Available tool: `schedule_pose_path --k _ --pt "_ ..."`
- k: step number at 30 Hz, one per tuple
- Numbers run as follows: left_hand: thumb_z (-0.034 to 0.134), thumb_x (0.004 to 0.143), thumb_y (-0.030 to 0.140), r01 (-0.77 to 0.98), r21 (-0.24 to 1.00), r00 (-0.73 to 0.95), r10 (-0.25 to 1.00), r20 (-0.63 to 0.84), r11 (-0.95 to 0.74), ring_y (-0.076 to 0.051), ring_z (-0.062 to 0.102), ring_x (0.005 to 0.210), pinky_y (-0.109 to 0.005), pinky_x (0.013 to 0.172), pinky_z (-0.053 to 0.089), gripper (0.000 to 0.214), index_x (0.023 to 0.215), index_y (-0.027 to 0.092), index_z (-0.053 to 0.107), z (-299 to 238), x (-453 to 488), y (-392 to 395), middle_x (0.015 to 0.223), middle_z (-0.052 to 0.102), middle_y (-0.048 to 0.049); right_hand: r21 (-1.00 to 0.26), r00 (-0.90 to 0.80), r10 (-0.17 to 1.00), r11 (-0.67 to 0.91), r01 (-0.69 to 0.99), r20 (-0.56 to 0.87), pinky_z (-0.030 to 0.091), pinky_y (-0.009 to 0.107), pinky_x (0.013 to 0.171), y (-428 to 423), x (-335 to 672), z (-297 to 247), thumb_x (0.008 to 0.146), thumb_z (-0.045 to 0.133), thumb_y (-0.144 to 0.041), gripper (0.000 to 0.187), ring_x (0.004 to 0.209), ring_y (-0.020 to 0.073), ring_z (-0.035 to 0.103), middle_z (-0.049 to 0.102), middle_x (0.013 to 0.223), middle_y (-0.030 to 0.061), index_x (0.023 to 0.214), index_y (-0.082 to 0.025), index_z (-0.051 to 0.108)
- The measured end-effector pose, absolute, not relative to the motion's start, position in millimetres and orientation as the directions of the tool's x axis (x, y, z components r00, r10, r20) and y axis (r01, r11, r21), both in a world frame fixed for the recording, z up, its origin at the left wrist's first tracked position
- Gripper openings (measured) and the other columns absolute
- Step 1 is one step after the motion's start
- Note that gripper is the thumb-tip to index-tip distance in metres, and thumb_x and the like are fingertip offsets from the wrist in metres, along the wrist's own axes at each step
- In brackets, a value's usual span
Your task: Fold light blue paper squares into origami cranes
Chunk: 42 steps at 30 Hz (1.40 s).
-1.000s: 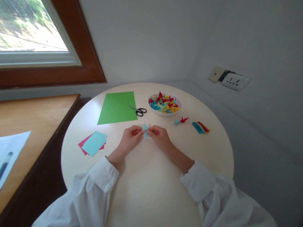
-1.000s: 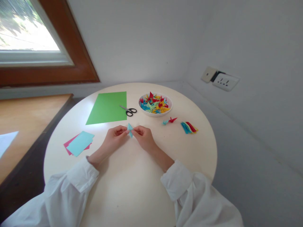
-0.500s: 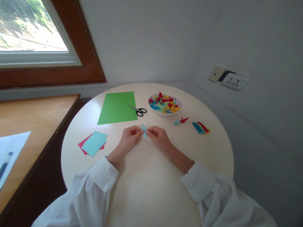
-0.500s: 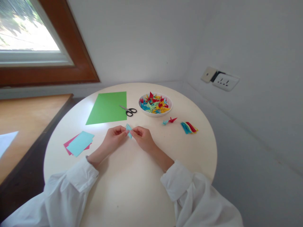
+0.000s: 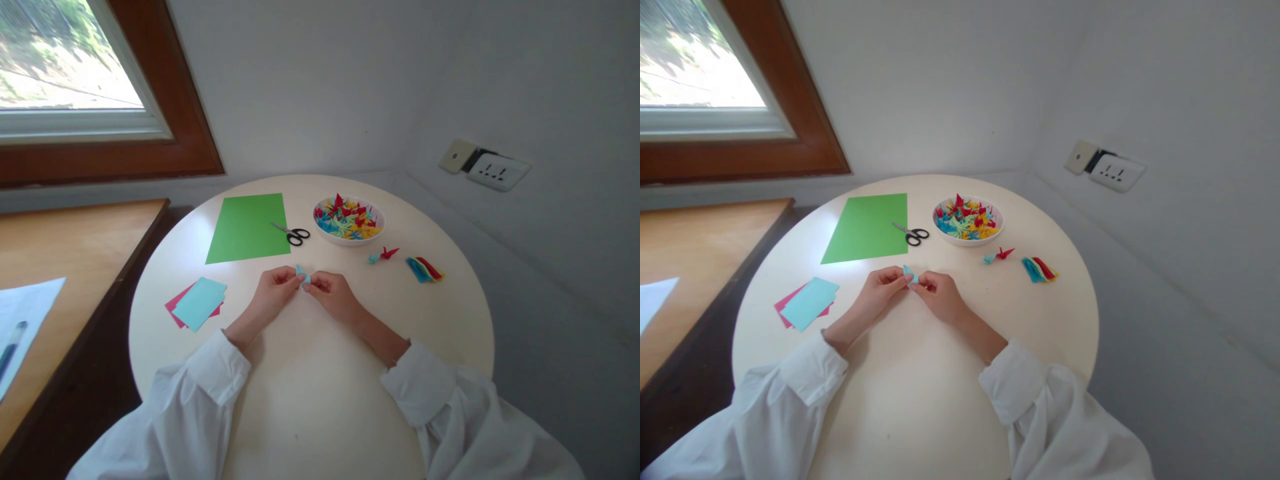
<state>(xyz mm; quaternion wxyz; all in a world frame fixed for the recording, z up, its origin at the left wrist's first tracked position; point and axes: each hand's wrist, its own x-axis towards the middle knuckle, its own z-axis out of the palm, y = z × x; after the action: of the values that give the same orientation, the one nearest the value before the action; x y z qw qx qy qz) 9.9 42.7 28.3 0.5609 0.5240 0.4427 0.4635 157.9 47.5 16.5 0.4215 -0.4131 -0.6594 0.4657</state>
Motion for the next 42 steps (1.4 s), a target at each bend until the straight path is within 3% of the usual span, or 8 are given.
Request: schedule_pose_path --k 8,15,35,42 --pt "0.069 0.06 0.027 -0.265 0.956 0.102 0.99 -0.1 0.124 -0.007 0.051 0.055 -0.019 0.054 0.038 0.017 0.06 0.014 0.059 38 14 41 0.059 0.056 0.0016 -0.969 -0.312 0.934 0.219 0.114 0.174 0.037 0.024 0.056 48 157 17 0.069 0.053 -0.029 0.014 0.058 0.011 0.047 0.055 0.062 -0.0017 0.066 -0.016 0.057" --pt "0.07 0.059 0.024 -0.302 0.95 0.008 0.996 -0.083 0.082 -0.007 0.055 0.058 -0.02 0.061 0.042 0.016 0.064 0.014 0.059 39 13 43 0.061 0.06 0.0013 -0.964 -0.189 0.966 0.209 0.165 0.177 0.037 0.023 0.053 47 157 22 0.072 0.052 -0.031 0.019 0.053 0.0101 0.047 0.056 0.057 -0.0011 0.059 -0.017 0.053" --pt "0.067 0.062 0.027 -0.34 0.934 0.031 0.994 -0.105 0.11 -0.01 0.059 0.064 -0.024 0.069 0.047 0.017 0.064 0.012 0.061 35 10 45 0.064 0.062 -0.0022 -0.981 0.025 0.981 0.194 0.009 0.194 0.041 0.026 0.055 54 160 17 0.07 0.054 -0.034 0.017 0.055 0.012 0.053 0.061 0.061 0.0017 0.068 -0.017 0.056" --pt "0.066 0.064 0.026 -0.195 0.979 0.053 0.996 0.077 -0.065 -0.013 0.062 0.069 -0.03 0.071 0.049 0.037 0.098 0.019 0.052 35 11 43 0.078 0.066 -0.0011 -0.988 0.023 0.989 0.147 0.051 0.148 0.042 0.026 0.055 52 161 20 0.068 0.054 -0.033 0.017 0.054 0.0121 0.053 0.06 0.057 0.0004 0.063 -0.017 0.055"
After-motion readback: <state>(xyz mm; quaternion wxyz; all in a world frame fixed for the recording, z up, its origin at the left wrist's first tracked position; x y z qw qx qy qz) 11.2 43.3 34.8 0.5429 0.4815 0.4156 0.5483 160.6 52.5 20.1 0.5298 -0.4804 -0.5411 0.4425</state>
